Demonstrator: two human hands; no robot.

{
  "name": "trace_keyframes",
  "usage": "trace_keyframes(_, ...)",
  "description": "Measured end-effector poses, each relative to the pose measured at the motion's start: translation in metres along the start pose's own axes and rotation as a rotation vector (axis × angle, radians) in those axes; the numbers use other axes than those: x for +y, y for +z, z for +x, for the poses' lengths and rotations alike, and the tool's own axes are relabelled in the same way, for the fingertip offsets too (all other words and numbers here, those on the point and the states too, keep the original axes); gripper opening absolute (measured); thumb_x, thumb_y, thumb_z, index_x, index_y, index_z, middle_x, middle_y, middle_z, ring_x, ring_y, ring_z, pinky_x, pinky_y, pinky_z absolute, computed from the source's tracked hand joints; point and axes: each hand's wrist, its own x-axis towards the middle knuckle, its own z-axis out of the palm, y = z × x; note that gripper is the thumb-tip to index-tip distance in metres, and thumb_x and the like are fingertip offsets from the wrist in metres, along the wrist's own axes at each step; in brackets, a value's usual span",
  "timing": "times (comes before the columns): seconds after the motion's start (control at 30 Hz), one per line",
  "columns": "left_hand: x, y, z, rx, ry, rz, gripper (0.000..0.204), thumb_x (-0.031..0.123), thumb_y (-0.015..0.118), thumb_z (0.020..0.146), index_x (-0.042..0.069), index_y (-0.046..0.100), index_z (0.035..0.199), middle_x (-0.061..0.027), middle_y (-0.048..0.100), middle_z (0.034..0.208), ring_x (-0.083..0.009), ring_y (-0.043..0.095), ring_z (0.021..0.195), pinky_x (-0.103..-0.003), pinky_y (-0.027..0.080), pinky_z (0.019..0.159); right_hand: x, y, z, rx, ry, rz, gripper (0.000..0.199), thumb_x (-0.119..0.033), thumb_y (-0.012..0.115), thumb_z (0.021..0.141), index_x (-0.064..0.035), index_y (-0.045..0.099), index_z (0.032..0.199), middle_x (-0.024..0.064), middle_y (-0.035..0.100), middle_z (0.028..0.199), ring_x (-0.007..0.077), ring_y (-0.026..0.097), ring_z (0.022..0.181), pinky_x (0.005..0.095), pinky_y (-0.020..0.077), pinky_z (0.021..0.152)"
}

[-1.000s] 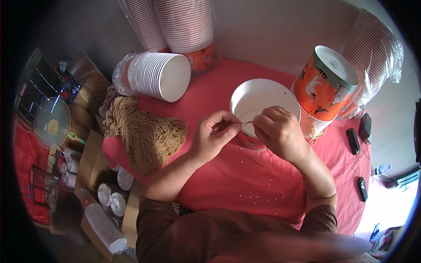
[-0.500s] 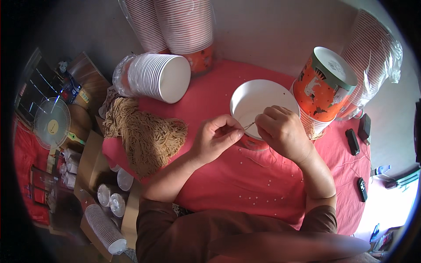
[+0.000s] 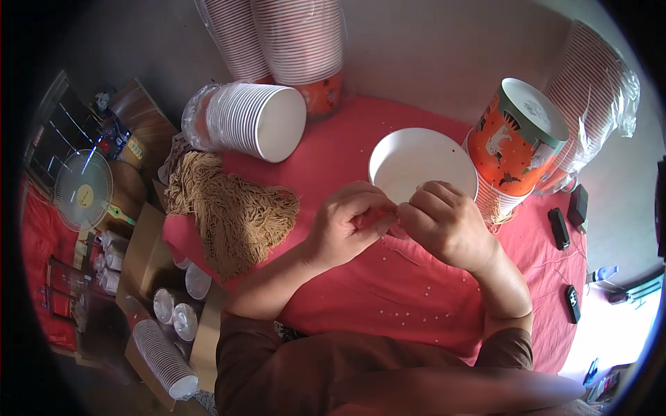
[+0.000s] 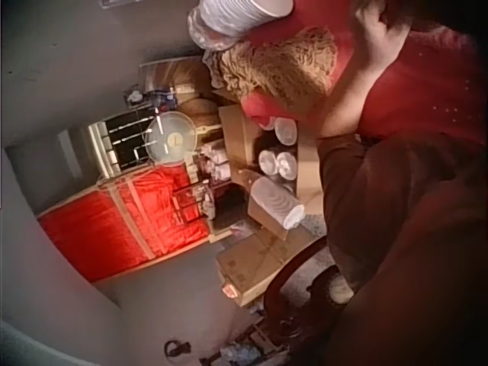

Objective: Tying rubber bands across the rims of paper tubs for packaging.

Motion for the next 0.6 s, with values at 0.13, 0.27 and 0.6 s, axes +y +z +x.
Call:
trace_keyframes(0.13, 0.001, 0.0, 0.0, 0.001, -0.009, -0.008, 0.018, -0.001, 0.076, 0.078, 0.003, 0.067, 0.093, -0.0064, 0.066, 0.087, -0.0168, 0.064, 0.073, -0.028, 0.05, 0.062, 0.0, 0.001, 0.0, 0.014, -0.003, 0.002, 0.021, -0.017, 0.066, 0.075, -0.0059, 0.06, 0.092, 0.0044, 0.055, 0.08, 0.0234, 0.062, 0.08, 0.0371, 0.053, 0.072)
trace_keyframes(0.27, -0.001, -0.003, 0.0, -0.009, -0.033, 0.031, 0.016, 0.0, 0.074, 0.078, 0.004, 0.066, 0.09, -0.0067, 0.065, 0.086, -0.0188, 0.063, 0.074, -0.029, 0.05, 0.062, 0.0, 0.001, 0.0, 0.013, 0.003, 0.024, 0.024, -0.012, 0.071, 0.072, -0.0028, 0.062, 0.092, 0.0058, 0.057, 0.078, 0.0255, 0.063, 0.076, 0.0381, 0.0538, 0.07)
trace_keyframes(0.6, -0.015, -0.001, 0.005, 0.075, 0.172, 0.225, 0.017, 0.0, 0.073, 0.074, 0.006, 0.067, 0.088, -0.006, 0.063, 0.09, -0.026, 0.06, 0.085, -0.036, 0.051, 0.074, 0.003, -0.017, 0.004, 0.063, 0.04, -0.094, 0.022, -0.006, 0.068, 0.073, -0.0028, 0.062, 0.094, 0.0084, 0.061, 0.083, 0.0303, 0.066, 0.081, 0.0413, 0.0557, 0.074)
